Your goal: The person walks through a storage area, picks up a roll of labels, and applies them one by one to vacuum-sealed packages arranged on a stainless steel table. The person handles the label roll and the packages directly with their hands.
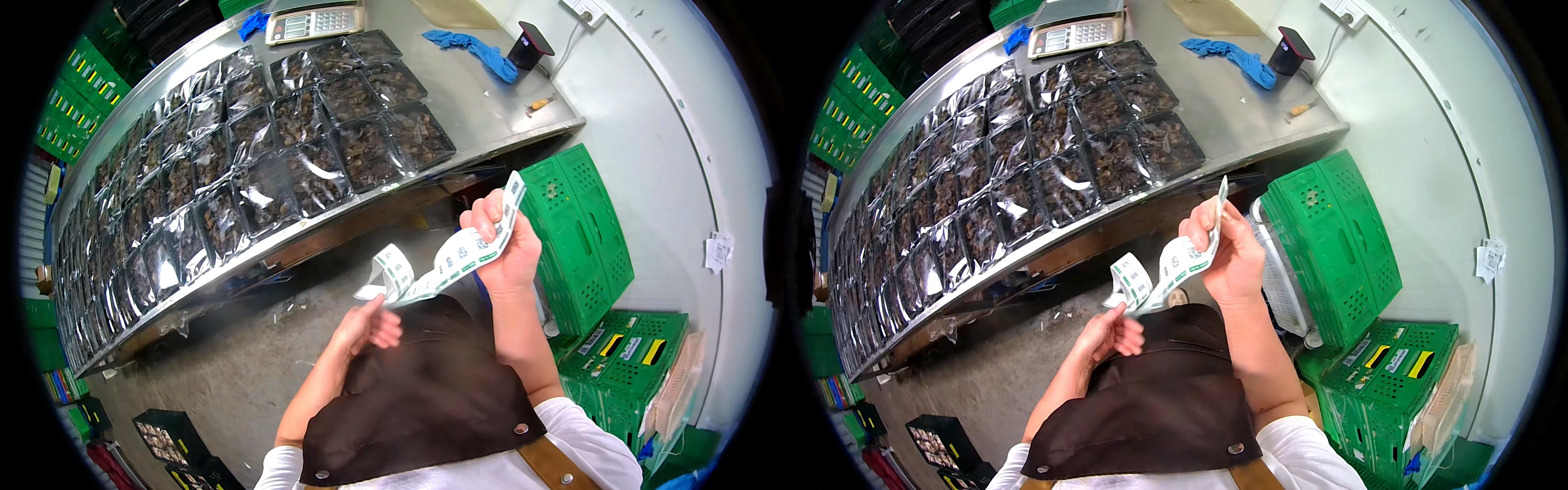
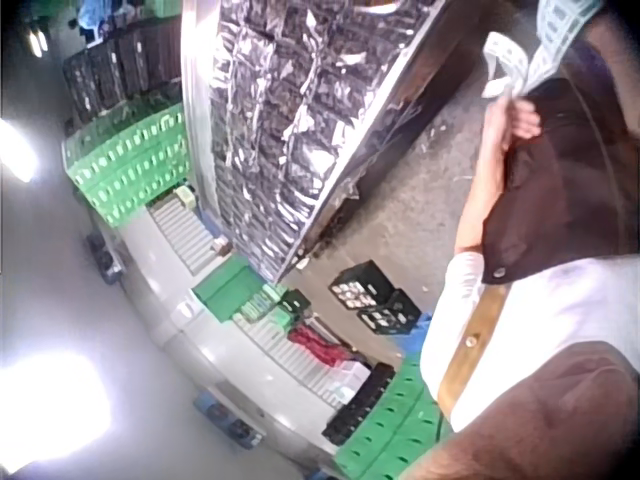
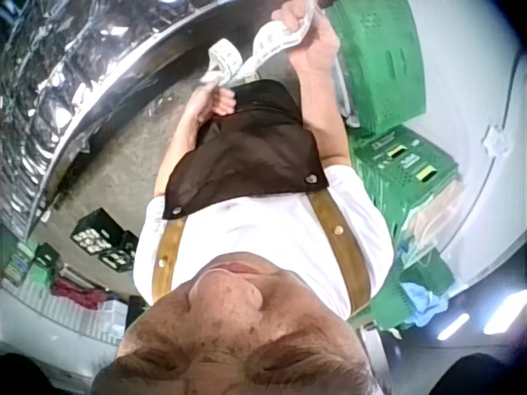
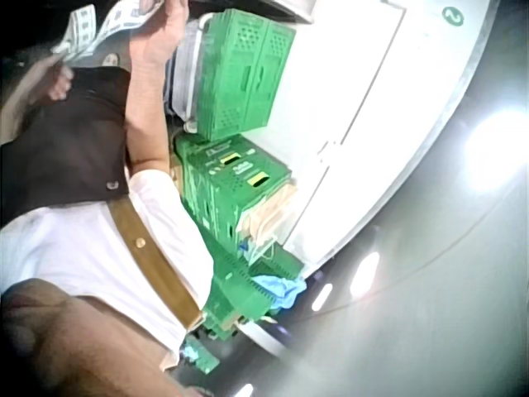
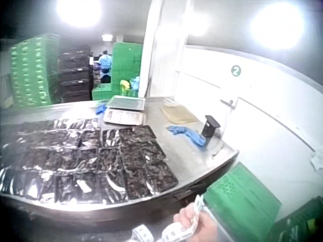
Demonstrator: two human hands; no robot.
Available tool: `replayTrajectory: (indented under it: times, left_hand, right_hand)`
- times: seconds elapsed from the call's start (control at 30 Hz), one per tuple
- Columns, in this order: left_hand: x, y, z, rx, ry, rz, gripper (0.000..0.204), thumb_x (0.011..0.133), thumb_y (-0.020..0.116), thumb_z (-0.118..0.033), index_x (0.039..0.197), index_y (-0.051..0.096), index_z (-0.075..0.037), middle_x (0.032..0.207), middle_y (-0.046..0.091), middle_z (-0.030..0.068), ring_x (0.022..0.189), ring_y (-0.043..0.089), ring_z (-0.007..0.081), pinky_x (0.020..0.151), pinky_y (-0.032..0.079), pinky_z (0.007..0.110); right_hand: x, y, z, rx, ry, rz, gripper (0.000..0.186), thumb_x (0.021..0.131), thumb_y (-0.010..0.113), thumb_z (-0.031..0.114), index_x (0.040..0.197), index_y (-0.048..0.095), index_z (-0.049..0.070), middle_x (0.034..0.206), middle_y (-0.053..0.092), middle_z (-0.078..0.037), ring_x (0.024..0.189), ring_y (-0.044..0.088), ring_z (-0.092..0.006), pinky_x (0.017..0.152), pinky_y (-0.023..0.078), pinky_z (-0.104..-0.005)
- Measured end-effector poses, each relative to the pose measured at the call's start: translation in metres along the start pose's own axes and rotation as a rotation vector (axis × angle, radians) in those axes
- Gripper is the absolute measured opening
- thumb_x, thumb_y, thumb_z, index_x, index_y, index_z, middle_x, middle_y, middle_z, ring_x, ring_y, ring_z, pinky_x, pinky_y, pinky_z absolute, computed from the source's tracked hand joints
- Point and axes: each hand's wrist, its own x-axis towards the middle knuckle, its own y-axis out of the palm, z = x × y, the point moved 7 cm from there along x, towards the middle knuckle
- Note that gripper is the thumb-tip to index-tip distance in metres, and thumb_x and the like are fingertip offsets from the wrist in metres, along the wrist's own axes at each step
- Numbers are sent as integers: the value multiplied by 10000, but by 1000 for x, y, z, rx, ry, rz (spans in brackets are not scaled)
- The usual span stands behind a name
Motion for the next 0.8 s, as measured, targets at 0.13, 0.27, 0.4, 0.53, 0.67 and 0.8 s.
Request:
replayTrajectory:
  times: [0.13,0.27,0.4,0.53,0.67,0.8]
  left_hand:
    - [-8,-14,-40,266,388,-363,370,958,521,-334,882,647,6,748,677,103,593,638,155,497,484,256]
    - [-32,65,-130,363,936,-170,449,948,517,-348,1210,550,15,1156,612,109,1076,561,179,917,429,315]
    - [-22,127,-162,360,1028,211,529,919,519,-369,1298,496,0,1231,574,95,1148,519,189,976,389,327]
    - [0,148,-156,463,895,288,544,897,553,-402,1257,528,5,1189,604,107,1110,547,186,962,403,330]
    - [31,150,-129,509,706,318,436,881,624,-352,1105,620,21,1036,660,79,979,598,165,889,449,316]
    - [38,153,-96,336,510,302,273,871,669,-220,943,657,43,813,661,102,730,628,172,693,496,310]
  right_hand:
    - [3,2,20,104,53,84,239,886,541,282,782,467,80,636,466,-38,613,402,-138,574,319,-265]
    - [7,1,21,160,118,110,271,892,557,317,789,472,82,630,467,-24,601,407,-138,596,333,-277]
    - [18,-6,31,177,132,159,276,904,552,332,818,468,84,648,467,-20,654,422,-140,628,349,-280]
    - [33,-22,56,312,120,180,281,890,575,338,839,474,81,687,481,-13,660,424,-124,652,344,-264]
    - [46,-56,75,360,104,161,320,854,625,370,846,485,82,687,486,2,649,424,-103,668,331,-254]
    - [56,-86,72,431,150,132,366,861,586,439,844,499,85,673,476,16,639,417,-105,684,340,-249]
